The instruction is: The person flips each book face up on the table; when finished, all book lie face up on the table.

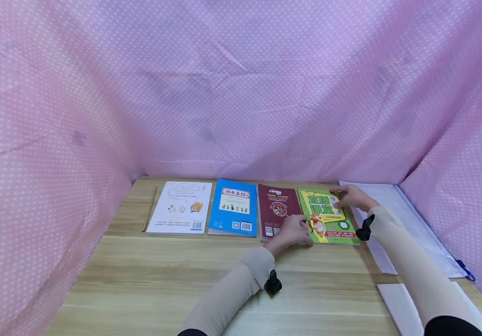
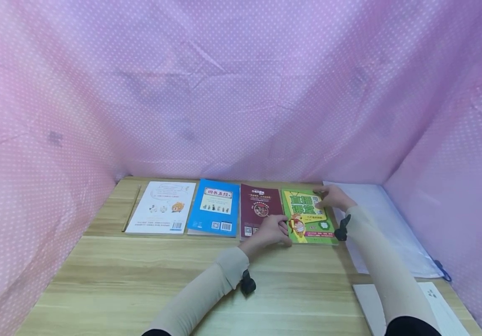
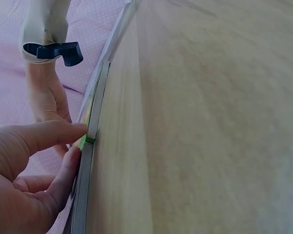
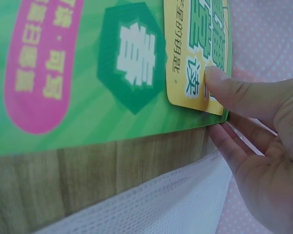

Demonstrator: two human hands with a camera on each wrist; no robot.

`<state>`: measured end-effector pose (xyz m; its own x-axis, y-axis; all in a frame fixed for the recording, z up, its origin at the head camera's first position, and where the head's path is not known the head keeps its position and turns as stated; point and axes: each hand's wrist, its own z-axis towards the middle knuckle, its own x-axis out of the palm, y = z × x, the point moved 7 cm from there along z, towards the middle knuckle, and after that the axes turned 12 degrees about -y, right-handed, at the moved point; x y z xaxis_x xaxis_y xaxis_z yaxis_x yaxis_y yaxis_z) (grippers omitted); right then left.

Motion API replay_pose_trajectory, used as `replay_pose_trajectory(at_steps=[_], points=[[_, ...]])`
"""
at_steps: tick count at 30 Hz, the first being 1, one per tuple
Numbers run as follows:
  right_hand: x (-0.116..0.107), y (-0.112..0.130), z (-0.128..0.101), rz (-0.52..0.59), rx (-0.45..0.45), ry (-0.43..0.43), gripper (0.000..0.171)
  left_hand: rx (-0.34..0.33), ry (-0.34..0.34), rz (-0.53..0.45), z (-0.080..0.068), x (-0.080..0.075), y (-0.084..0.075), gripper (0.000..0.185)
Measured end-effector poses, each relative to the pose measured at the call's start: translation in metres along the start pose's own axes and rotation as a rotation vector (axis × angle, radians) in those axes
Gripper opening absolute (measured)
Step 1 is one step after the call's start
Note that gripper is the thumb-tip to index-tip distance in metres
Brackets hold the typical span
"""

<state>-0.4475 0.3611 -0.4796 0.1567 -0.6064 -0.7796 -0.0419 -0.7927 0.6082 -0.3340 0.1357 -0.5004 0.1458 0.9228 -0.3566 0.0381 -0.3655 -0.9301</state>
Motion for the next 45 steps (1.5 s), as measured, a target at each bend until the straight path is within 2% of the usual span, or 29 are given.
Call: replay_pose_trajectory(at_steps=[12,21,29,38,45], points=[[0.0026,0.0009,0.0002,-0.007,-0.001,-0.001,0.072,0.032,-0.007,0.106,0.0019,0.0000,-0.0043,0.081],[0.0017,-0.0031,0.0029,-0.008,0.030,-0.031,0.073,0.022,-0.009,0.115,0.0019,-0.0001,-0.0081,0.082],[0.0009,-0.0027,0.0026,-0.015,0.034,-0.049,0.072,0.046,-0.017,0.118,0.0052,-0.0019,-0.0061,0.080],[0.0042,-0.0023,0.0034,-0.004,-0.002,-0.047,0.071,0.052,-0.013,0.114,0.0045,-0.0010,-0.0030,0.081],[0.0046,-0.0004,-0.0014,-0.012,0.024,-0.074,0.072,0.081,-0.014,0.113,0.0051,-0.0033,-0.0037,0.078]])
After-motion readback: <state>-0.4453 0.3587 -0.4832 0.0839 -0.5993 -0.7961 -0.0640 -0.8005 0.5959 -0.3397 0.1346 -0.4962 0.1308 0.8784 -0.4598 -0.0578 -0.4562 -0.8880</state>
